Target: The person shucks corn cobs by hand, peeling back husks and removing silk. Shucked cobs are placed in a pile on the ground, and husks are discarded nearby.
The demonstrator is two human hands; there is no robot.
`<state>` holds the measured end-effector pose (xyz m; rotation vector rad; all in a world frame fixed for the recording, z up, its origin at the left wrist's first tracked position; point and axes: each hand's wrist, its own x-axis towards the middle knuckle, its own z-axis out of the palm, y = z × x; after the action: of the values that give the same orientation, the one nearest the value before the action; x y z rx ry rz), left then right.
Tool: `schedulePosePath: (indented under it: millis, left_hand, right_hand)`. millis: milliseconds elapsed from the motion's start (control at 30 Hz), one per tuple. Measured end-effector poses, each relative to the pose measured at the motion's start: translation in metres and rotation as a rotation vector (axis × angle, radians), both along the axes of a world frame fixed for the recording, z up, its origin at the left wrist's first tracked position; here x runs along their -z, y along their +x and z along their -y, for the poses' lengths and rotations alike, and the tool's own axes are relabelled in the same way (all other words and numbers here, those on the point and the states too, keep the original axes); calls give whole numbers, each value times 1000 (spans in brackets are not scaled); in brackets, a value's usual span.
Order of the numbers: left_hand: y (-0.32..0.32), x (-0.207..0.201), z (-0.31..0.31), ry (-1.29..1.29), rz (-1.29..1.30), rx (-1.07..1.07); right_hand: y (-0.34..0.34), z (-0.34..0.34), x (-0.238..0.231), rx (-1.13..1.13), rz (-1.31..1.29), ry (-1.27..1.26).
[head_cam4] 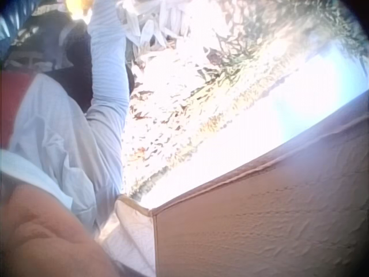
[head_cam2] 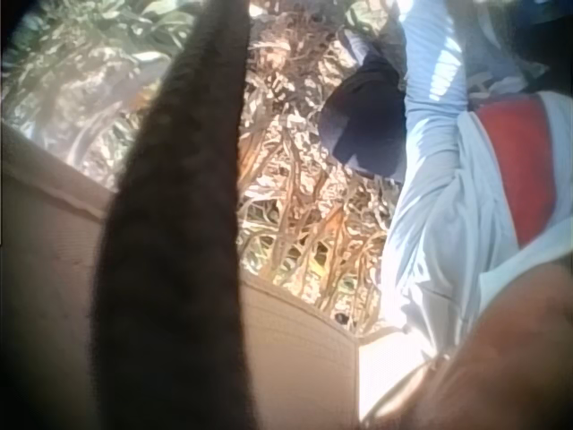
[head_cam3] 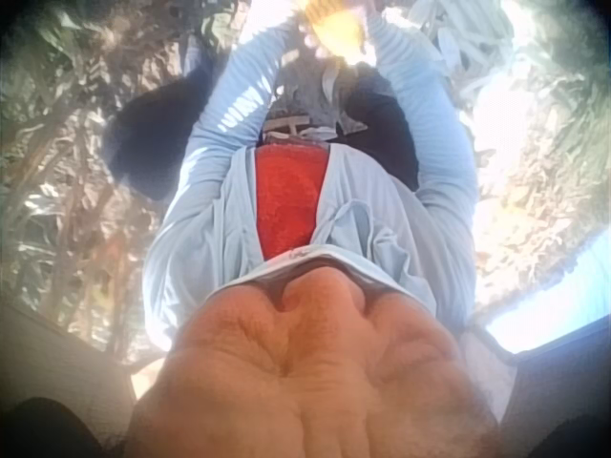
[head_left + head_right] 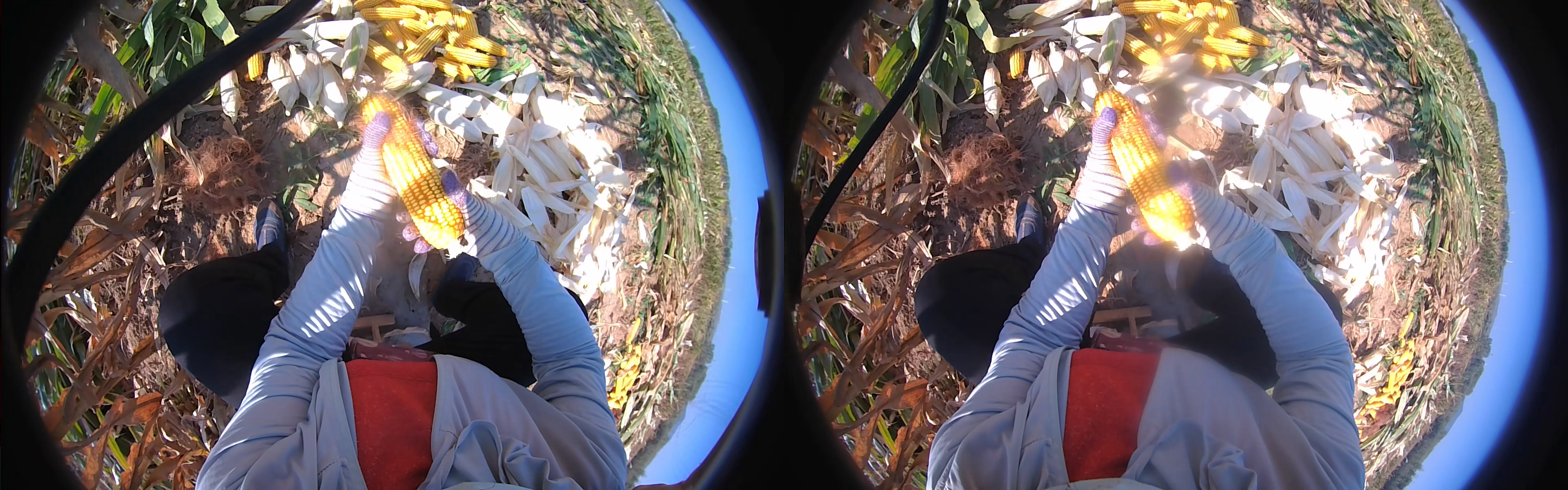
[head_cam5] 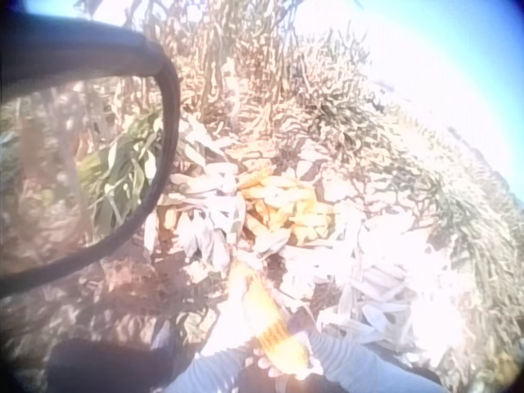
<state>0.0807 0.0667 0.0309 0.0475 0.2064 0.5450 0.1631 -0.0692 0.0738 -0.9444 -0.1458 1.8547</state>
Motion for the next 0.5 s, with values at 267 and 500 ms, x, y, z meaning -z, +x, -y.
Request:
schedulePosePath:
  millis: [267, 500]
  left_hand:
    - [4, 12, 1, 107, -189, -115]
    - [5, 19, 1, 160, -225, -70]
  right_hand:
    - [-14, -9, 9, 166, 692, 115]
    - [-12, -10, 7, 235, 565, 77]
